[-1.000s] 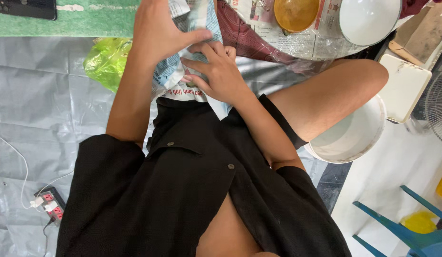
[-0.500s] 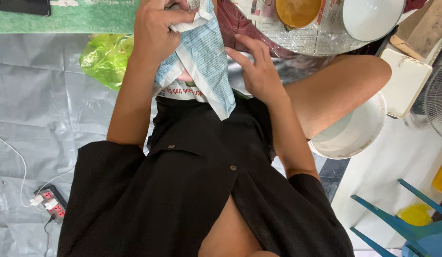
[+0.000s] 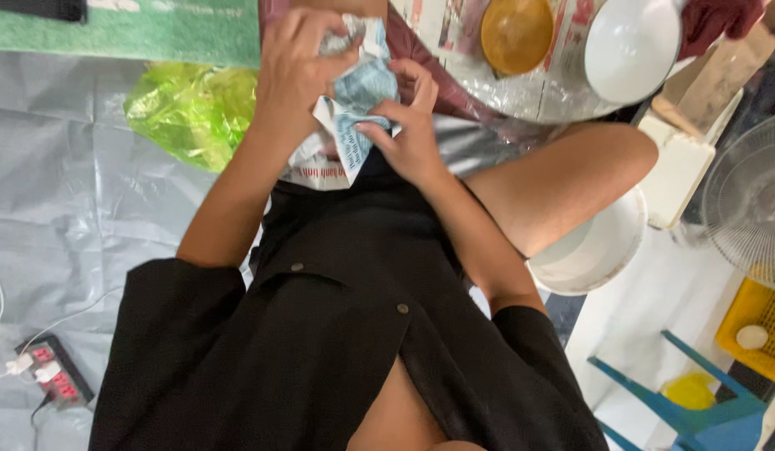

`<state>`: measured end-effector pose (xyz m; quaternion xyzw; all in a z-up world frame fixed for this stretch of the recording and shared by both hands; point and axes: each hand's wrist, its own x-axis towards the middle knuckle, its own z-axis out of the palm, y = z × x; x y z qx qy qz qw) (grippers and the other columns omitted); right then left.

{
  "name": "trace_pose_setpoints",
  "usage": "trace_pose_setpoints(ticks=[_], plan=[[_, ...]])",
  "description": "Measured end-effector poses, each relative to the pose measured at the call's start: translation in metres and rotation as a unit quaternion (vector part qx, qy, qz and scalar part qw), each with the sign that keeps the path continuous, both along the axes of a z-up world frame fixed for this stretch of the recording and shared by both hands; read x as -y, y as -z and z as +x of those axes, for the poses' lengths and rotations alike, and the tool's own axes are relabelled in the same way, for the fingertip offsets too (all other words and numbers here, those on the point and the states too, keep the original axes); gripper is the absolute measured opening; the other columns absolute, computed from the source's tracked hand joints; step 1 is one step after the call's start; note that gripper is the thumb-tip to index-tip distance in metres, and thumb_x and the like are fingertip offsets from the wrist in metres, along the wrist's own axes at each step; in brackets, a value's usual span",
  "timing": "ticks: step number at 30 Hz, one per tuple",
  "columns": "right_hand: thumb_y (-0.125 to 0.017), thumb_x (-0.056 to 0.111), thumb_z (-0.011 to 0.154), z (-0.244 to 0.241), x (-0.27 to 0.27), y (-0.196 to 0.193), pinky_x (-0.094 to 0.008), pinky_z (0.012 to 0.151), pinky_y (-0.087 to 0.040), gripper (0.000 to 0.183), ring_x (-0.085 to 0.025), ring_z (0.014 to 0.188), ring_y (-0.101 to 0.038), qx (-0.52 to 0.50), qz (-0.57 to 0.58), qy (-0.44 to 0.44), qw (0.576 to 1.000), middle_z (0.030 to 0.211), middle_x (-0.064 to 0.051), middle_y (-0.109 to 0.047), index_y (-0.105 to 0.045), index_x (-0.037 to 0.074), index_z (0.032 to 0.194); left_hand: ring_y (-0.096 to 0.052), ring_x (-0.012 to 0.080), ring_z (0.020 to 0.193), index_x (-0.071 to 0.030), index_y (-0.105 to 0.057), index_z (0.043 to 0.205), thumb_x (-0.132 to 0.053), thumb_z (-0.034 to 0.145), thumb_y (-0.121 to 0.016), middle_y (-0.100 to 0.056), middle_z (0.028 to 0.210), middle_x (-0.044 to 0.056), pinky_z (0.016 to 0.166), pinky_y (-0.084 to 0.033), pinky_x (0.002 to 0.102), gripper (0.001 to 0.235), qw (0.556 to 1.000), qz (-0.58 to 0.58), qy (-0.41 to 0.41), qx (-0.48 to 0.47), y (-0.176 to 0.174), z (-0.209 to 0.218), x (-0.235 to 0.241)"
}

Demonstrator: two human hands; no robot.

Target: The person sits cross-legged and wipes a wooden bowl, a pink bowl, and a white bowl with a red cloth. They then wrap a small cup and a larger bowl in newspaper sheets, placing the wrapped items into a white plastic basket.

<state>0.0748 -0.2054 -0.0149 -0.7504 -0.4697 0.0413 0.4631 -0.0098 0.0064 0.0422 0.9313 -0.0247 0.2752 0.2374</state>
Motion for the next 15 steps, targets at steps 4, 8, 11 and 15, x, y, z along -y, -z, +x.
trace_pose_setpoints(ticks=[4,8,11,15], plan=[[-0.084,0.003,0.080,-0.004,-0.025,-0.005,-0.050,0.128,-0.030,0.056,-0.042,0.155,-0.028,-0.084,0.000,0.031,0.996,0.159,-0.022,-0.029,-0.049,0.008,0.123,-0.052,0.0304,0.133,-0.003,-0.079,0.115,-0.003,0.084,-0.068,-0.063,0.130,0.008,0.115,-0.039,0.050,0.033,0.999,-0.002,0.022,-0.039,-0.005,-0.008,-0.001],[-0.082,0.009,0.085,-0.005,-0.033,-0.017,-0.051,0.133,-0.026,0.085,-0.040,0.157,-0.028,-0.121,0.054,0.018,0.991,0.167,-0.024,-0.018,-0.029,0.011,0.152,-0.046,0.0317,0.145,-0.004,-0.081,0.113,-0.003,0.081,-0.060,-0.068,0.136,0.006,0.122,-0.026,0.058,0.038,0.998,0.002,0.042,-0.053,-0.003,-0.020,-0.003],[-0.075,0.015,0.089,-0.004,-0.036,-0.037,-0.054,0.131,-0.019,0.081,-0.041,0.158,-0.022,0.104,-0.057,-0.008,0.993,0.168,-0.020,-0.020,-0.033,0.009,0.157,-0.044,0.0353,0.147,-0.001,-0.080,0.111,-0.003,0.079,-0.055,-0.070,0.135,0.009,0.124,-0.020,0.061,0.040,0.995,-0.054,0.058,-0.056,-0.001,-0.029,-0.005],[-0.063,0.018,0.094,0.005,-0.049,-0.048,-0.058,0.129,-0.021,0.077,-0.038,0.158,-0.026,0.239,-0.186,-0.073,0.950,0.169,-0.013,-0.031,-0.033,0.008,0.164,-0.053,0.0369,0.144,-0.002,-0.080,0.102,0.001,0.086,-0.049,-0.074,0.120,0.013,0.128,-0.022,0.061,0.035,0.986,-0.147,0.058,-0.049,0.018,-0.031,-0.014]])
